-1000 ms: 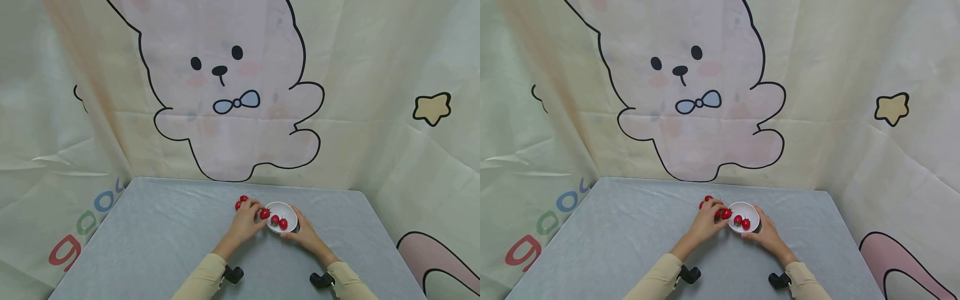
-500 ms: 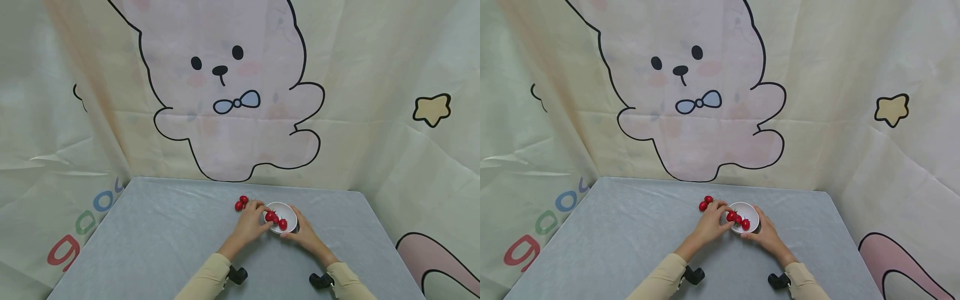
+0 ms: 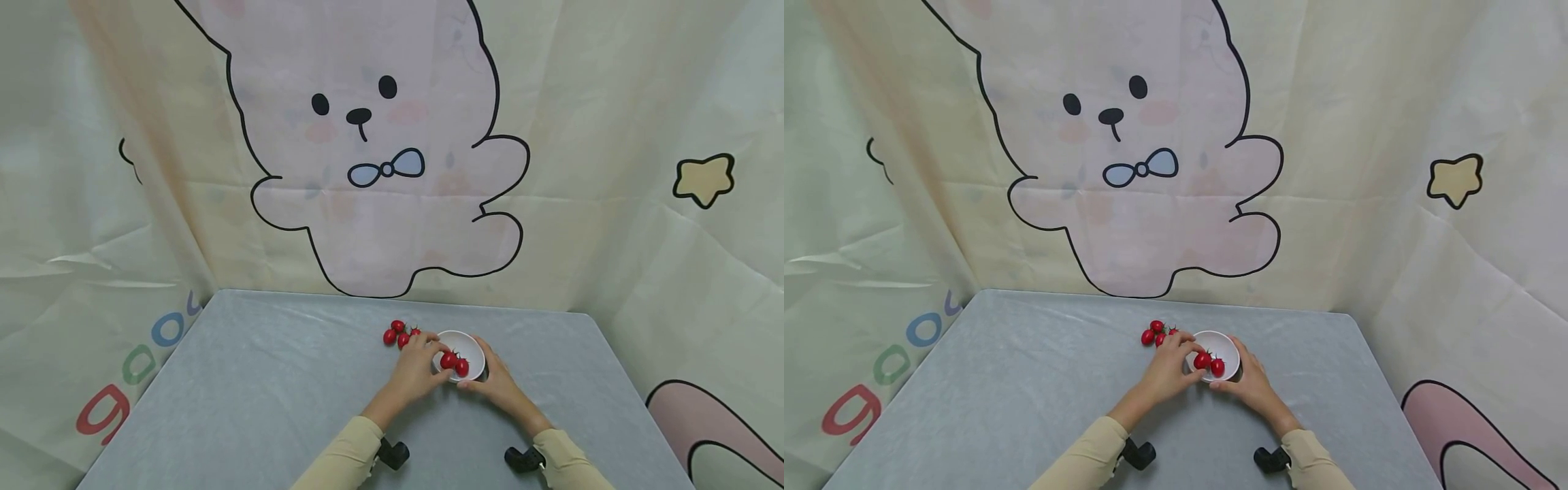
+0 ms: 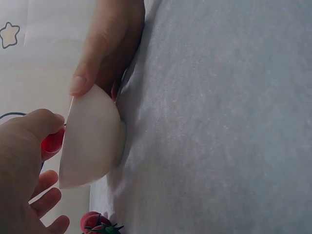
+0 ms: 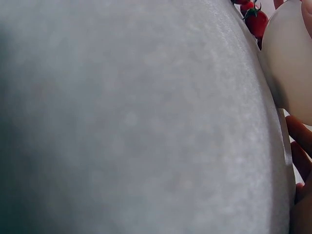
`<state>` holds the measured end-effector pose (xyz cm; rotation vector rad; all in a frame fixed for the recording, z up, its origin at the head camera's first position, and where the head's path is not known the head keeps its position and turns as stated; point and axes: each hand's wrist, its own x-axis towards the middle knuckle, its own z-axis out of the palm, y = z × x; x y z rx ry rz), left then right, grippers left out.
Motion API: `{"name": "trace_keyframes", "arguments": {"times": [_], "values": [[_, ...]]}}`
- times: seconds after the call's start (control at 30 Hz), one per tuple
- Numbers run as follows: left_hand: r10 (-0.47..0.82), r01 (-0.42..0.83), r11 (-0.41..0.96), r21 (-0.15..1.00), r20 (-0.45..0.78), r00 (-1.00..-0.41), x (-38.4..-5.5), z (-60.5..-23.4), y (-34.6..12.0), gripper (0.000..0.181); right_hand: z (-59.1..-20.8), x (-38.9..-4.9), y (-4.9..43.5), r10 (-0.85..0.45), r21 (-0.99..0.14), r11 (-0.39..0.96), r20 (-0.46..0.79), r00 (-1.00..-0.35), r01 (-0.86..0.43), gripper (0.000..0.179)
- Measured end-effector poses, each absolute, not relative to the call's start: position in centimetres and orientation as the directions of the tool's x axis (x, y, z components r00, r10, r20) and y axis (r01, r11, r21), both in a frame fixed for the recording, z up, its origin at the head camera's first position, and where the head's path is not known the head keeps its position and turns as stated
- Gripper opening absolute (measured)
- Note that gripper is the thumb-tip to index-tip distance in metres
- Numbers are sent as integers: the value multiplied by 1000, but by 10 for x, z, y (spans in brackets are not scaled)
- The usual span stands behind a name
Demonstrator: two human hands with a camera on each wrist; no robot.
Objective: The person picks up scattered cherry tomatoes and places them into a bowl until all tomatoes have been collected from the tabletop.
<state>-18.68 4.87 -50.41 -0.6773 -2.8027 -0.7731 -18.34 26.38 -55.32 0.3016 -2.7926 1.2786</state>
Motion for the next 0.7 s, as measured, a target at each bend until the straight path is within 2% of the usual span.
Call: {"name": "trace_keyframes", "arguments": {"times": [0.7], "values": [[381, 443, 771, 458, 224, -897, -185, -511, 51, 40, -556, -184, 264, -166, -745, 627, 156, -974, -227, 104]]}}
